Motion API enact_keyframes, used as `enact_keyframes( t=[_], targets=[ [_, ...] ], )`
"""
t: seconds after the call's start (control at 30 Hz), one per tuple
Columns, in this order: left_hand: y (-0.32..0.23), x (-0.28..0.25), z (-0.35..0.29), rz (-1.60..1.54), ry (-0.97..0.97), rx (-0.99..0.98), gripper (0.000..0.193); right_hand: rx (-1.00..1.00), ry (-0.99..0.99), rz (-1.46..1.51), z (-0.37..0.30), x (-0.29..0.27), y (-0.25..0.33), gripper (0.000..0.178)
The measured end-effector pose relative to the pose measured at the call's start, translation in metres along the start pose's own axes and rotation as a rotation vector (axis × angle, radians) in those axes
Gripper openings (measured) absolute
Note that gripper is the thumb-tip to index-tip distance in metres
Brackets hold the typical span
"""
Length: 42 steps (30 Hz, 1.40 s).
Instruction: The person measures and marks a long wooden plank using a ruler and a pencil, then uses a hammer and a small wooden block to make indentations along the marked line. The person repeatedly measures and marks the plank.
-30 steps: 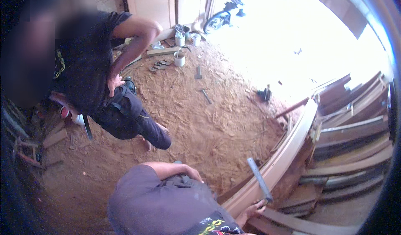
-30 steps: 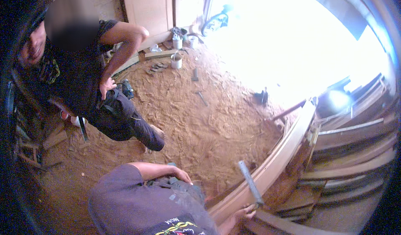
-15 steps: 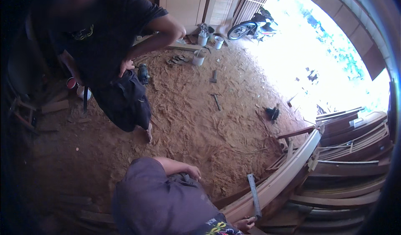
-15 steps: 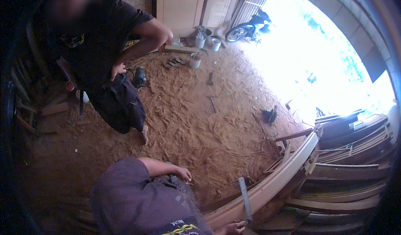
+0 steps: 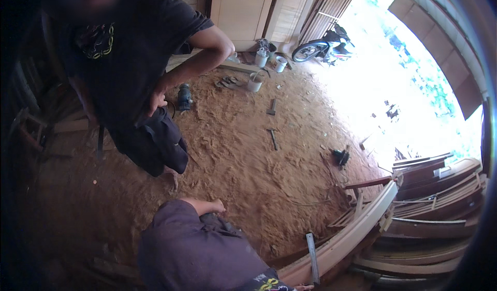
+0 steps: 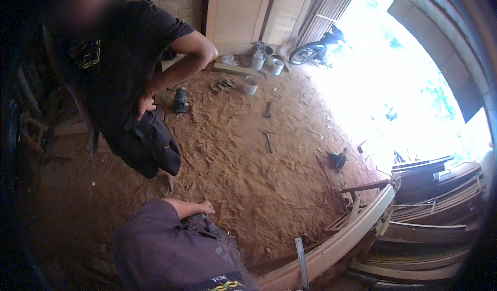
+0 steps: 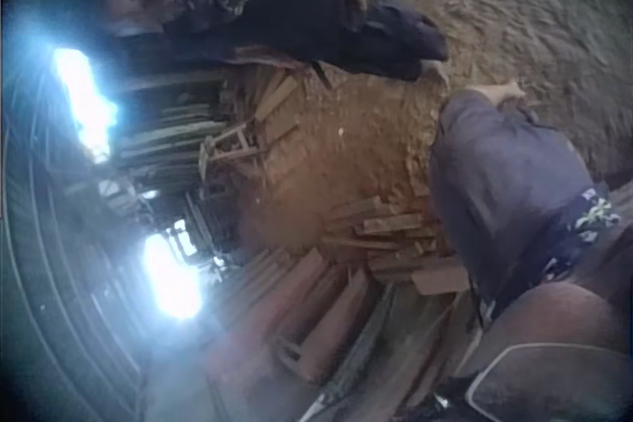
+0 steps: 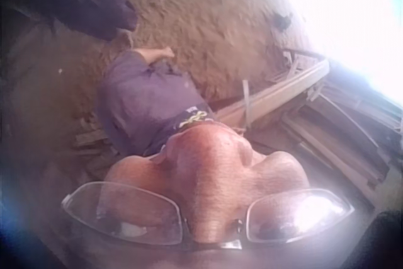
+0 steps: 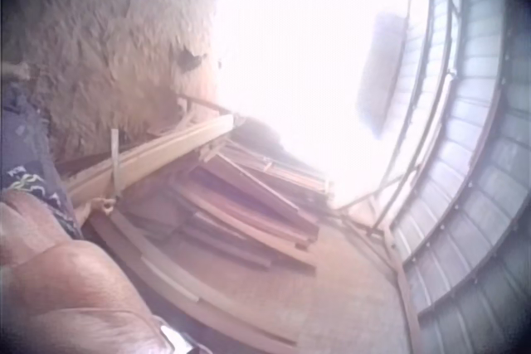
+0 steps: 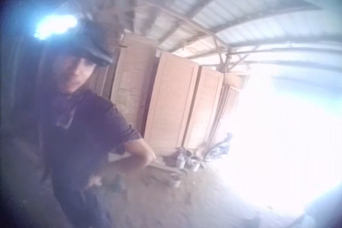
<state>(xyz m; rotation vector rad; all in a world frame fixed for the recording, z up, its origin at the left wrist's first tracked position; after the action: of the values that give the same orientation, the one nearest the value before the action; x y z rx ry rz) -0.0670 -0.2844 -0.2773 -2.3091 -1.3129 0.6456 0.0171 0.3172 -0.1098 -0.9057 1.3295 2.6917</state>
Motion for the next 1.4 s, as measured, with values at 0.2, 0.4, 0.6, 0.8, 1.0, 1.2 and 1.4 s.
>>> enact_keyframes(
  t=[0.2,0.4,0.6,0.8,1.0,1.2,1.4],
  targets=[
    [0.018,0.001,-0.003,-0.065,-0.102,-0.11,0.029,-0.046,0.043,0.092,0.009,0.012,-0.018,0.039],
    [-0.005,0.004,-0.004,-0.082,-0.034,-0.102,0.025,0.003,0.024,0.126,0.02,-0.003,-0.048,0.039],
    [0.006,0.008,0.013,-0.115,-0.058,0.108,0.02,0.357,0.087,0.228,-0.018,-0.029,0.014,0.038],
    [-0.031,0.009,0.026,-0.091,0.247,0.0,0.033,0.863,0.017,0.577,-0.033,-0.053,0.066,0.029],
    [-0.147,0.05,-0.019,0.228,0.257,0.029,0.038,1.143,-0.428,1.106,-0.058,-0.074,0.046,0.024],
    [-0.291,0.138,-0.071,0.396,0.288,0.472,0.032,0.964,-0.49,1.442,-0.074,-0.105,0.005,0.028],
    [-0.38,0.252,-0.131,0.78,0.352,1.001,0.03,0.943,-0.529,1.261,-0.094,-0.149,-0.016,0.026]
  ],
)
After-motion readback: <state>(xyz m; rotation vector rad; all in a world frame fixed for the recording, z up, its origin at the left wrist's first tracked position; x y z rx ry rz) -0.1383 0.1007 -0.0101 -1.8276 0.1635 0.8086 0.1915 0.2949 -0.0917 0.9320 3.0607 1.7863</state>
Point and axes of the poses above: each hand's wrist, its own z-axis towards the middle knuckle, its own x-axis out of the palm, y = z × x, the point moved 3 cm from there along z, towards the middle knuckle, and after that the axes turned 4 degrees about y, right-handed, at the moved point
